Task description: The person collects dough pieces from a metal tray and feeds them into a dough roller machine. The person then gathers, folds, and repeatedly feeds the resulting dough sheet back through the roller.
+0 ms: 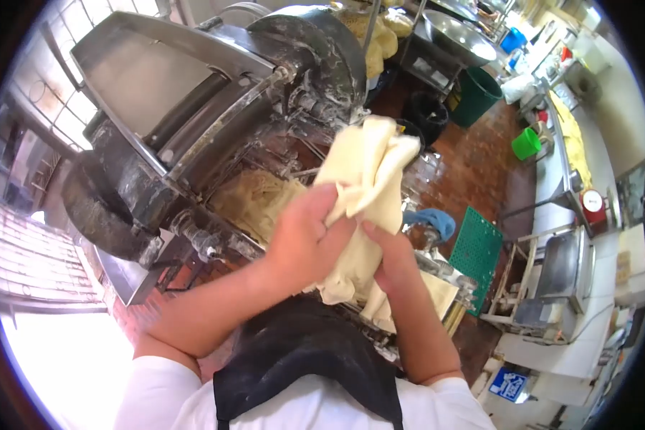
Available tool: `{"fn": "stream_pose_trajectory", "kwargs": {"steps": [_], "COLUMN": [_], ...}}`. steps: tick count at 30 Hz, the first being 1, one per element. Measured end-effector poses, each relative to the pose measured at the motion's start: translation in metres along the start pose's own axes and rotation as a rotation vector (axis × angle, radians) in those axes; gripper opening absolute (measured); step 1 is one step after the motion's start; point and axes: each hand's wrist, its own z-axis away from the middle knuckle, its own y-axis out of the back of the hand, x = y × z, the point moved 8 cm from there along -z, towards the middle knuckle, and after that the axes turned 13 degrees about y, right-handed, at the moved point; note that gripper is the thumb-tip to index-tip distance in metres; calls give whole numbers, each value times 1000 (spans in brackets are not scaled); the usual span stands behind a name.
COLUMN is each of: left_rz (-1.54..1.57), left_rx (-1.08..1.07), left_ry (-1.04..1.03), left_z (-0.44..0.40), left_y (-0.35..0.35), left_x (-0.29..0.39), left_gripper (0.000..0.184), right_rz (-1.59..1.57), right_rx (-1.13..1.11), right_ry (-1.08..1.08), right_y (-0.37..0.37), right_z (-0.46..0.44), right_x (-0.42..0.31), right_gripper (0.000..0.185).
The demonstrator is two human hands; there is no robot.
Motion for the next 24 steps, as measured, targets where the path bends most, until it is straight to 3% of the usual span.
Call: {"fn": "stream_pose_trajectory", "kwargs": {"steps": [2, 8, 10, 17, 23, 24], "left_rz": [55, -302, -163, -184, -252, -263], "left_rx": [3, 227, 69, 79, 212, 241], "left_ry": [-60, -301, -308, -546, -814, -862], "left_z": [-6, -8, -11, -16, -10, -8], "left_y": [17, 75, 90, 142, 182, 190], "left_x": [38, 164, 198, 267, 310, 319], "left_gripper": [26, 26, 27, 26, 26, 26], "right_rz": [-46, -272, -270, -280, -138, -188], "right_rx": [-105, -434, -469, -664, -734, -831], "right_ry": [91, 305, 357, 634, 963, 857], "right_y": [-40, -142, -166, -253, -343, -356], "right_z": [1, 3, 1, 5, 31, 31], "right_x": [-36, -114, -132, -200, -241, -246], "right_gripper": [48, 47, 45, 35, 44, 41]}}
